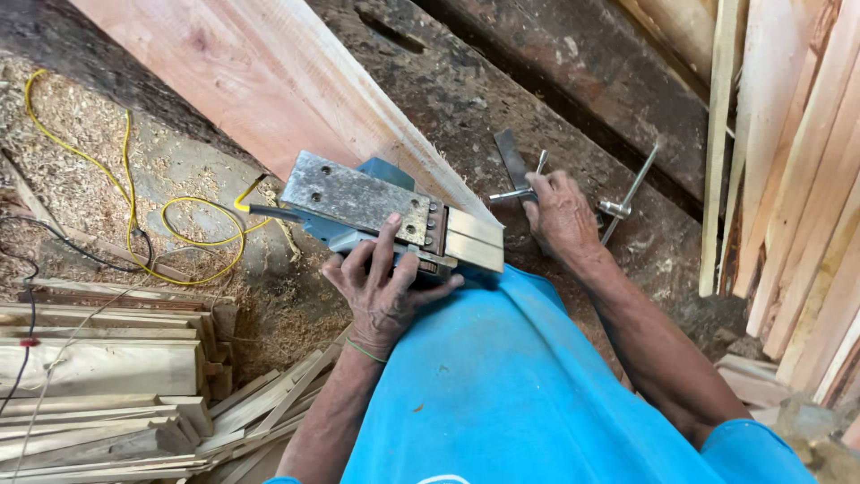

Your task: The person uses a T-handle wrench to tighten and loosen screws on a handheld electric wood planer. They repeatedly adjust the planer's fence and depth settings while holding the tool over a wooden plank.

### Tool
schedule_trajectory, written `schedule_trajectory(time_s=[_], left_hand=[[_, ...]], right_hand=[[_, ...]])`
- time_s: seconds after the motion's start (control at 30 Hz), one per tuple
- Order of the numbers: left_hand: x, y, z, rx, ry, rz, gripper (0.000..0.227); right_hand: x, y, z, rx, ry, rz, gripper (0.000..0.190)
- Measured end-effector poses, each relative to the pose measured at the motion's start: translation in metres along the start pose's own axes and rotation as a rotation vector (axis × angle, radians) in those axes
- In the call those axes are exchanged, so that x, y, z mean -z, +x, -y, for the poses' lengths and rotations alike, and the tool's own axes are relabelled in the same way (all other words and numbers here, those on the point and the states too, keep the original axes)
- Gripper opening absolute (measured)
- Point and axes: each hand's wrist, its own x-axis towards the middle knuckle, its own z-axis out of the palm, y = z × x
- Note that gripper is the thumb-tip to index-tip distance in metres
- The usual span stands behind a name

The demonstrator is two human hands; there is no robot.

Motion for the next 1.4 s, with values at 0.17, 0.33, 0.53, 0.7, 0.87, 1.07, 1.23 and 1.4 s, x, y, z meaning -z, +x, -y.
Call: schedule_trajectory(time_s=[0.17, 0.33, 0.53, 0.7, 0.87, 1.07, 1.23, 1.4], left_hand=[[0.000, 0.001, -0.001, -0.005, 0.012, -0.009, 0.067], [0.001, 0.005, -0.001, -0.012, 0.015, -0.013, 0.068], [0.002, 0.004, -0.002, -0.005, 0.041, -0.025, 0.068], [0.000, 0.006, -0.001, -0.002, 0.029, -0.016, 0.070], [0.002, 0.005, -0.004, 0.009, 0.036, -0.016, 0.072], [0.005, 0.007, -0.001, -0.002, 0.032, -0.001, 0.074], [0.008, 0.010, 0.013, 0.010, -0.004, -0.004, 0.075], [0.013, 0.009, 0.019, 0.015, -0.042, 0.017, 0.079]], right_hand=[[0.034, 0.000, 0.045, 0.210, 0.539, 0.087, 0.038], [0.044, 0.031, 0.082, 0.374, 0.687, 0.187, 0.050], [0.041, 0.036, 0.088, 0.328, 0.793, 0.247, 0.049], [0.034, 0.040, 0.082, 0.223, 0.830, 0.318, 0.042], [0.036, 0.038, 0.076, 0.366, 0.793, 0.286, 0.040], [0.042, 0.052, 0.067, 0.766, 0.462, 0.194, 0.033], [0.048, 0.072, 0.068, 1.027, 0.268, 0.122, 0.033], [0.046, 0.080, 0.077, 1.170, 0.008, 0.179, 0.021]])
